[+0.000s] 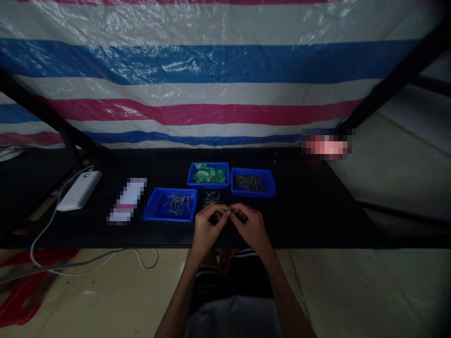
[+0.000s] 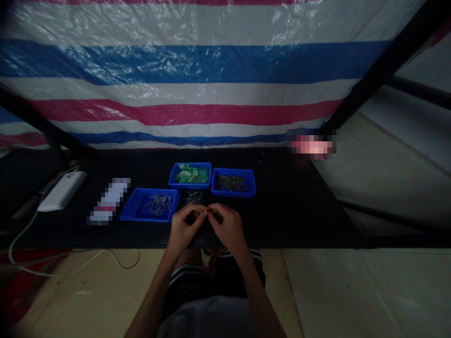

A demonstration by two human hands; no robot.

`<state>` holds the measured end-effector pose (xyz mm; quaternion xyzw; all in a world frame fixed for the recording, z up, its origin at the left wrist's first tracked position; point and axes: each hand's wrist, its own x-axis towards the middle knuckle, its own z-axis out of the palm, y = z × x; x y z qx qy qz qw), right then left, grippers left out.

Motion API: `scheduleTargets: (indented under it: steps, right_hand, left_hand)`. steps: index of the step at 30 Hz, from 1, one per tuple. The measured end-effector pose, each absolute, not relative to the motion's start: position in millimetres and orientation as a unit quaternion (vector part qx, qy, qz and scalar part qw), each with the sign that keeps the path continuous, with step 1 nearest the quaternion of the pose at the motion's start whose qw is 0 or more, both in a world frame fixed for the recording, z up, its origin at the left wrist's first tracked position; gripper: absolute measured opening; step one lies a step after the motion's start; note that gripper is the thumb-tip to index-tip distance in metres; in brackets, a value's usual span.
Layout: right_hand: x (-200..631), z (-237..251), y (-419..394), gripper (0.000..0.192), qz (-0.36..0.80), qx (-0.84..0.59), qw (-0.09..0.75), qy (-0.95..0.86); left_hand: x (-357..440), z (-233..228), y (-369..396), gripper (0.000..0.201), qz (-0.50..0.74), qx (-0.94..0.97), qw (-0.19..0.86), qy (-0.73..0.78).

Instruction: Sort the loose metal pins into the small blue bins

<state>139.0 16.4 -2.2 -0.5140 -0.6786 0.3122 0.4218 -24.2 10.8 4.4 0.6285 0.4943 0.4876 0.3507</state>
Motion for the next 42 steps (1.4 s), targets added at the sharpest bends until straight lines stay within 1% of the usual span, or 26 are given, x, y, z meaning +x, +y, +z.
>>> scheduleTargets:
  steps: [10,16,19,22,24,27,29,32,35,37,40,42]
  right_hand:
    - [139,2,15,0.011,0.303,-0.509,0.427,-0.683]
    - [137,10,12,0.013,0.263,-0.514,0.509,-0.639]
    - [128,18,13,0.014,0.216,-0.522,0.528,-0.635]
    - [107,31,19,0.014,0.201,-0.505,0.55,-0.634]
    - [89,40,25,0.015,0.212,-0.492,0.549,-0.641]
    - [64,49,33,0.016,0.227,-0.474,0.488,-0.697]
    - [56,50,35,0.016,0.225,-0.464,0.473,-0.714]
    - [64,43,31,0.019,0.221,-0.467,0.519,-0.681]
    - [90,28,24,0.02,0.201,-0.5,0.542,-0.645]
    - [112,17,19,0.02,0.18,-0.53,0.513,-0.651]
    - [138,4,13,0.015,0.187,-0.555,0.416,-0.696]
    - [146,0,9,0.017,0.192,-0.564,0.359,-0.718]
  left_hand:
    - [-23,3,12,0.01,0.494,0.606,0.37,0.502]
    - [-21,2,12,0.017,0.504,0.58,0.38,0.516]
    - [-21,4,13,0.018,0.5,0.588,0.374,0.514]
    - [-23,4,13,0.018,0.501,0.596,0.367,0.509]
    - [-24,1,13,0.015,0.509,0.601,0.36,0.5]
    - [-26,-6,13,0.015,0.528,0.6,0.342,0.494]
    - [-27,-9,13,0.017,0.533,0.594,0.336,0.5]
    - [-26,-6,13,0.013,0.519,0.587,0.352,0.512]
    - [-24,3,13,0.019,0.513,0.577,0.367,0.519]
    - [-23,8,12,0.023,0.52,0.566,0.37,0.523]
    - [-22,11,10,0.028,0.521,0.561,0.385,0.514]
    - [-23,11,9,0.029,0.517,0.566,0.392,0.508]
